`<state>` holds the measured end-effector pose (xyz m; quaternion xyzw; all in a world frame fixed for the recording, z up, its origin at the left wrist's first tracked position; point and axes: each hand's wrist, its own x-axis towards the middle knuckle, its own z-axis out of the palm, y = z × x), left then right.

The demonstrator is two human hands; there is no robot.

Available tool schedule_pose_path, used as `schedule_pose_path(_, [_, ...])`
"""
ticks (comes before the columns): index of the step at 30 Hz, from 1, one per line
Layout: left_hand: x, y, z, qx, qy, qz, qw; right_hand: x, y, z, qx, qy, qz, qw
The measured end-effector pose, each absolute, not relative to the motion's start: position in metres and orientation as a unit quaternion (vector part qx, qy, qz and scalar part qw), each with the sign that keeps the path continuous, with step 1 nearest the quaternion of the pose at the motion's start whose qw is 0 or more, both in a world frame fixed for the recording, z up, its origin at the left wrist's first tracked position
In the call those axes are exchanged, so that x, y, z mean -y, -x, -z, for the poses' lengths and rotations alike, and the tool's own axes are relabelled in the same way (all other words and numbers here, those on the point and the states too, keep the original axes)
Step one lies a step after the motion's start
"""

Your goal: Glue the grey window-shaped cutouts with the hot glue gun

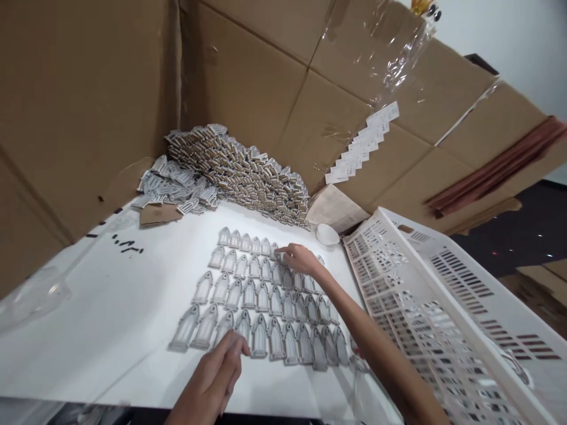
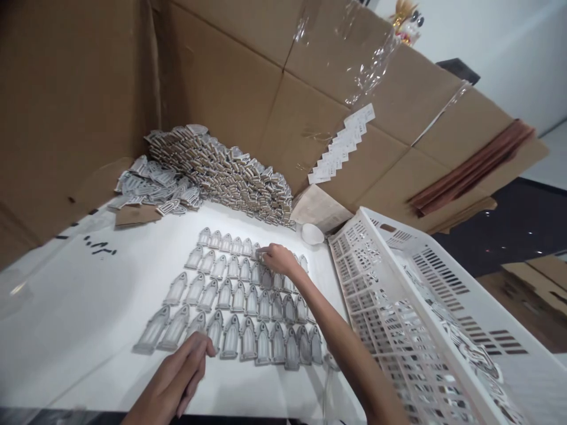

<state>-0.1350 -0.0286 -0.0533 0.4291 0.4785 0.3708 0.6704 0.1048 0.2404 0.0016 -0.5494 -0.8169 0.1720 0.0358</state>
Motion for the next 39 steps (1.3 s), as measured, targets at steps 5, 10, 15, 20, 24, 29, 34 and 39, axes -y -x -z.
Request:
schedule_pose_path(5, [0.025,0.137,0.050,-0.476,-0.414,-0.364,0.685,-0.257,-0.111,0.003,0.808,0.550,-0.193,0.086])
schedule_pose_path(10, [0.025,0.137,0.047,-0.480,-0.413,-0.367,0.681,-0.277,-0.099,0.018,0.800,0.530,-0.254,0.120])
schedule_pose_path(15, [0.023,0.137,0.045,-0.484,-0.416,-0.367,0.677,-0.292,-0.087,0.030,0.800,0.502,-0.303,0.129])
schedule_pose_path(20, [0.023,0.136,0.045,-0.472,-0.402,-0.379,0.687,-0.301,-0.084,0.034,0.800,0.498,-0.314,0.121])
schedule_pose_path(24, [0.023,0.136,0.041,-0.487,-0.403,-0.379,0.676,-0.302,-0.083,0.033,0.802,0.501,-0.302,0.119])
schedule_pose_path(29, [0.024,0.136,0.042,-0.487,-0.404,-0.382,0.674,-0.302,-0.081,0.032,0.803,0.505,-0.293,0.118])
schedule_pose_path(34, [0.022,0.134,0.046,-0.478,-0.408,-0.383,0.677,-0.289,-0.077,0.013,0.795,0.509,-0.296,0.147])
schedule_pose_path(39, [0.017,0.127,0.035,-0.488,-0.419,-0.389,0.659,-0.216,-0.062,-0.039,0.819,0.383,-0.409,0.121])
